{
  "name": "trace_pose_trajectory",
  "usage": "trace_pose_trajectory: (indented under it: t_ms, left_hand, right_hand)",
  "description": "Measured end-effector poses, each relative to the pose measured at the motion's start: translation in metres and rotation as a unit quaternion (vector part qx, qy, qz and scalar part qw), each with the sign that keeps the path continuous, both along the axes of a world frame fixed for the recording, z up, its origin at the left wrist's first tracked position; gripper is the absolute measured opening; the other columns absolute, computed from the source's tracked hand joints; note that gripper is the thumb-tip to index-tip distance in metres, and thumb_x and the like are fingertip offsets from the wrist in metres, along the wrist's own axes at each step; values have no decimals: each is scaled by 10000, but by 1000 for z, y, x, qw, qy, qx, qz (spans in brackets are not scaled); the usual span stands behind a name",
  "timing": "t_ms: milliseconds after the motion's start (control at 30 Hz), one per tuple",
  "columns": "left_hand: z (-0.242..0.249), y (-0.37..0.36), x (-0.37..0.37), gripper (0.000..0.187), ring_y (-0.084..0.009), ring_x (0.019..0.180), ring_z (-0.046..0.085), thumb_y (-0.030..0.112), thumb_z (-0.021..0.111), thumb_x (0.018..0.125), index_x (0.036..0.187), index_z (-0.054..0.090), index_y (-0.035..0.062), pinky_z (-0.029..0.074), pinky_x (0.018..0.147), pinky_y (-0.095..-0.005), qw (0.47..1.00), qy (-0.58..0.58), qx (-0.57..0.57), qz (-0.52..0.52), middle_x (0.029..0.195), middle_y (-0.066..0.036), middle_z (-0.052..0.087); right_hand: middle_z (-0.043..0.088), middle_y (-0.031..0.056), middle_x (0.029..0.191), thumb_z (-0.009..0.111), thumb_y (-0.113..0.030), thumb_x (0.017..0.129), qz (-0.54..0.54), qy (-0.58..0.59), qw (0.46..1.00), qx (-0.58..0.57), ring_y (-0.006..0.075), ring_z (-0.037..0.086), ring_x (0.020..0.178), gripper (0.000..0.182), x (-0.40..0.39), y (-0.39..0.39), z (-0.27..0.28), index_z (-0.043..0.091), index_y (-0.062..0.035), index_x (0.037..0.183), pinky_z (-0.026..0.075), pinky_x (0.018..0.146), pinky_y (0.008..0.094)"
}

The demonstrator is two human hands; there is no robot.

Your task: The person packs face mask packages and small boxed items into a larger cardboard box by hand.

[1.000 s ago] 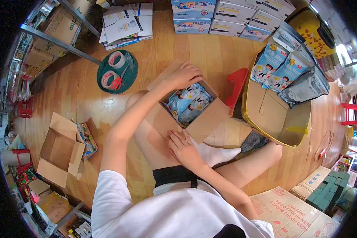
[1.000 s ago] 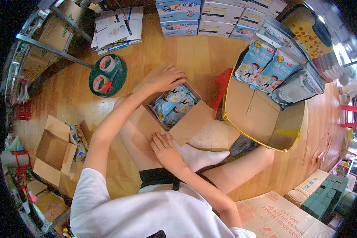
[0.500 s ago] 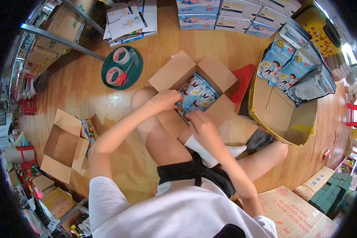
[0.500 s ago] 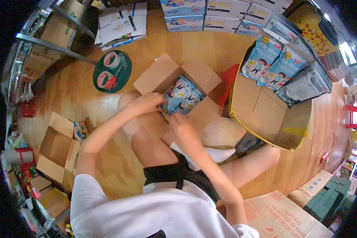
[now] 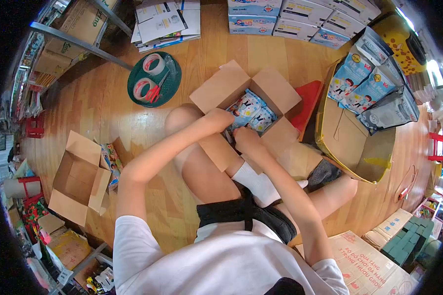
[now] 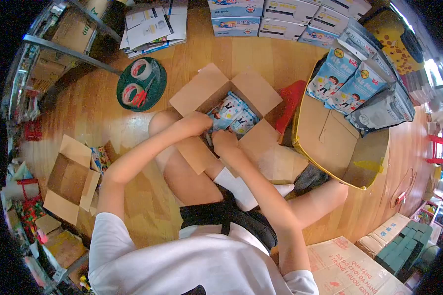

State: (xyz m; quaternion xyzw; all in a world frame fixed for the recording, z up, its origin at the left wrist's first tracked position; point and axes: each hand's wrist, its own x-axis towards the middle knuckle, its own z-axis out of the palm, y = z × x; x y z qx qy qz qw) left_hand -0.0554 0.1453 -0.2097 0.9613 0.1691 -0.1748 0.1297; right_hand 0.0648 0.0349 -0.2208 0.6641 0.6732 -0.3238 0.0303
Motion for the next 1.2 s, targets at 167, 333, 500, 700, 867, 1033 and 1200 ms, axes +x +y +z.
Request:
trace_pose_trajectory:
  t_ms: [167, 333, 500, 700, 867, 1033, 1200]
  left_hand:
    - [4, 2, 2, 58, -375, 824, 669, 39, 624, 749, 776, 670, 17, 526, 683, -470, 997, 44, -55, 15, 828, -197, 676]
    - [33, 5, -14, 82, -347, 926, 629, 103, 619, 828, 866, 614, 30, 499, 741, -436, 993, -92, -79, 14, 968, -162, 645]
    - [97, 10, -28, 110, -337, 969, 608, 123, 587, 902, 928, 586, 17, 482, 780, -408, 959, -243, -91, 110, 1031, -139, 622]
    - [159, 9, -39, 80, -314, 872, 602, 64, 565, 924, 967, 570, -4, 477, 752, -356, 841, -482, -6, 244, 945, -128, 605]
    - [189, -5, -49, 69, -204, 802, 570, 42, 557, 945, 965, 558, -25, 460, 724, -273, 791, -552, 18, 262, 911, -99, 582]
    - [192, -16, -52, 71, -180, 792, 563, 47, 556, 953, 964, 561, -22, 463, 713, -263, 784, -559, 28, 269, 918, -90, 588]
    - [185, -20, -54, 99, -168, 801, 570, 78, 562, 961, 976, 570, -19, 464, 720, -262, 773, -560, 24, 296, 924, -97, 600]
  right_hand:
    - [674, 205, 903, 645, -24, 672, 15, -20, 999, 27, 366, 661, 926, 172, 3, -1, -2, 677, -12, 841, 539, 800, 471]
    - [666, 214, 975, 668, -44, 673, -10, -11, 1000, -17, 358, 649, 975, 238, 10, 1, 9, 670, -16, 910, 532, 830, 461]
    - [662, 208, 1043, 706, -137, 723, 9, 0, 1000, 16, 363, 641, 991, 310, 16, 0, -8, 665, -38, 1013, 520, 848, 465]
    - [669, 238, 988, 676, -197, 780, 36, 50, 998, 4, 383, 645, 933, 228, 16, 4, -10, 688, -9, 909, 504, 846, 484]
    - [659, 261, 875, 653, -141, 740, 30, 124, 991, -35, 389, 642, 914, 183, 22, 10, -21, 677, 27, 806, 508, 814, 472]
    - [655, 259, 871, 650, -130, 711, 47, 97, 994, -4, 389, 643, 901, 198, 21, 15, -37, 663, 42, 808, 514, 775, 453]
    - [651, 256, 873, 673, -154, 717, -11, 84, 994, 65, 396, 639, 871, 208, 14, 4, -21, 642, 42, 781, 506, 766, 452]
